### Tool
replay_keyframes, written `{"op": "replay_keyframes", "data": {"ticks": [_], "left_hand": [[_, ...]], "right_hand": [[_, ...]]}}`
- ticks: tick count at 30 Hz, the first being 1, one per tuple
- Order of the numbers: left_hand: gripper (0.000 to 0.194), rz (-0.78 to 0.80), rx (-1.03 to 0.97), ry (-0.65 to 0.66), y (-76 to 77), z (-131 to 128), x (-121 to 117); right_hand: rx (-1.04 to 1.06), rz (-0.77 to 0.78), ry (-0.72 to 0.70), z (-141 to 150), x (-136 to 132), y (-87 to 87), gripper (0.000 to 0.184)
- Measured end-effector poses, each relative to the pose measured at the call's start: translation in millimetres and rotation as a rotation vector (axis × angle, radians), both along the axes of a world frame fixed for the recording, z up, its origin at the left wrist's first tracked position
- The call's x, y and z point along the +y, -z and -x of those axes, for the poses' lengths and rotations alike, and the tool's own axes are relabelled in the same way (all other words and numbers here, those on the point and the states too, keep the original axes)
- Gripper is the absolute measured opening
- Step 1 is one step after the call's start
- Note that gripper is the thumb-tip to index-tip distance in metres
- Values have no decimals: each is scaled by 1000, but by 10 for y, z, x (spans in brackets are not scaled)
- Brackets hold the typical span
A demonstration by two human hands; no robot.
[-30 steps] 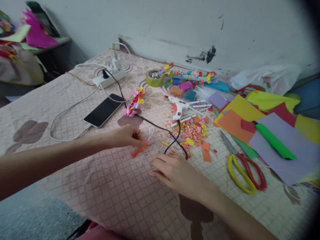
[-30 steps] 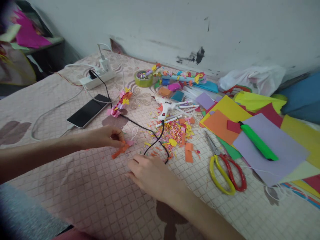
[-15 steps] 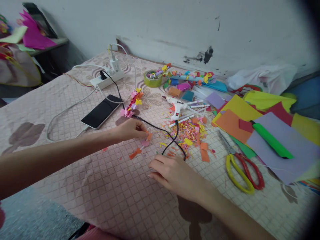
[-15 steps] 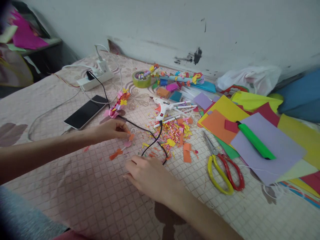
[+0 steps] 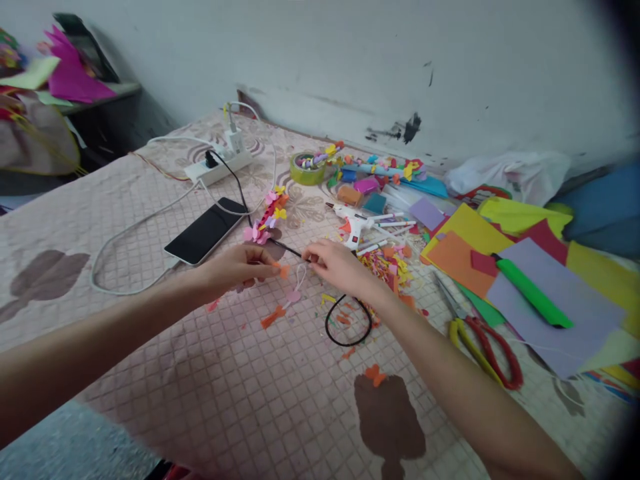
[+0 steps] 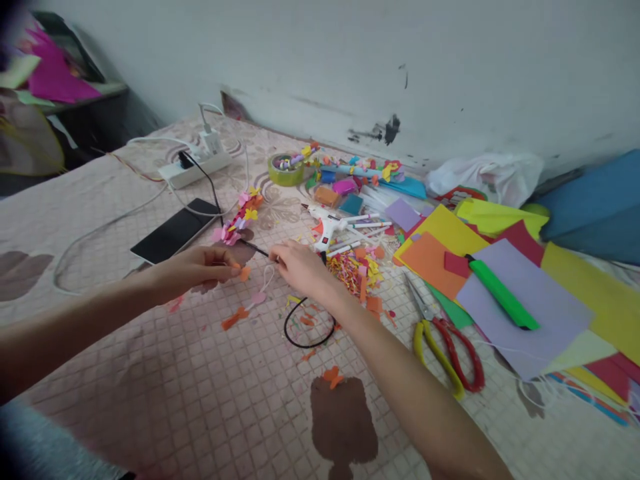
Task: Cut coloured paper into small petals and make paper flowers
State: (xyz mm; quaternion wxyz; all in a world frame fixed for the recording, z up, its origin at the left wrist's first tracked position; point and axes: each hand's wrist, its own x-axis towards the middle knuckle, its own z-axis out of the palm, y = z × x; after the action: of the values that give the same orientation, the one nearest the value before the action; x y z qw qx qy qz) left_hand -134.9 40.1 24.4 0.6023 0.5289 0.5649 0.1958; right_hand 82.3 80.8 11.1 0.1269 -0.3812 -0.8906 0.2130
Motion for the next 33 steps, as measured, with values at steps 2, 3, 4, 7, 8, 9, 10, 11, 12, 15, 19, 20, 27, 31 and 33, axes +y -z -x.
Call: {"op": "replay_keyframes", "data": {"ticks": [2,3,4,7,8,9,10,11,12,15,19,20,27,31,33], "left_hand": [[23,19,-47,-17,-24,6,-26],[22,25,-74,-24,-30,2,-35],[22,32,-99,-26,-30,-6,-39],[20,36,-172,-22,15,-48,-30],[20,37,-201,-22,42,-66,-23],[19,42,-237,-20,69,-85,-17],[19,56,-282,-15,96,-104,-12],[18,79,-332,-5,119,-122,-10],[17,107,-382,8,139,-138,-10],[13,197,-491,59,184,-165,-23],[13,268,-558,85,249,-163,-42],[13,276,-572,89,265,-159,-44],[11,305,-611,116,269,-138,-52],[10,307,-625,136,233,-127,-54],[10,309,-635,147,220,-118,-59]], "right_hand": [[-52,13,-18,56,34,48,15],[-67,19,-22,73,36,56,14],[-75,22,-24,84,33,54,13],[-46,19,-39,78,14,13,13],[-21,25,-43,67,8,-8,13],[9,38,-43,54,3,-29,12],[41,57,-36,39,-2,-51,12],[71,84,-25,23,-7,-72,10],[98,115,-8,8,-11,-90,9],[169,213,32,-39,-15,-125,6],[235,274,72,-109,5,-119,3],[238,269,87,-128,8,-114,3],[295,188,7,-215,-109,-207,32],[284,228,-190,-172,-200,-251,50],[261,267,-236,-135,-228,-236,55]]}}
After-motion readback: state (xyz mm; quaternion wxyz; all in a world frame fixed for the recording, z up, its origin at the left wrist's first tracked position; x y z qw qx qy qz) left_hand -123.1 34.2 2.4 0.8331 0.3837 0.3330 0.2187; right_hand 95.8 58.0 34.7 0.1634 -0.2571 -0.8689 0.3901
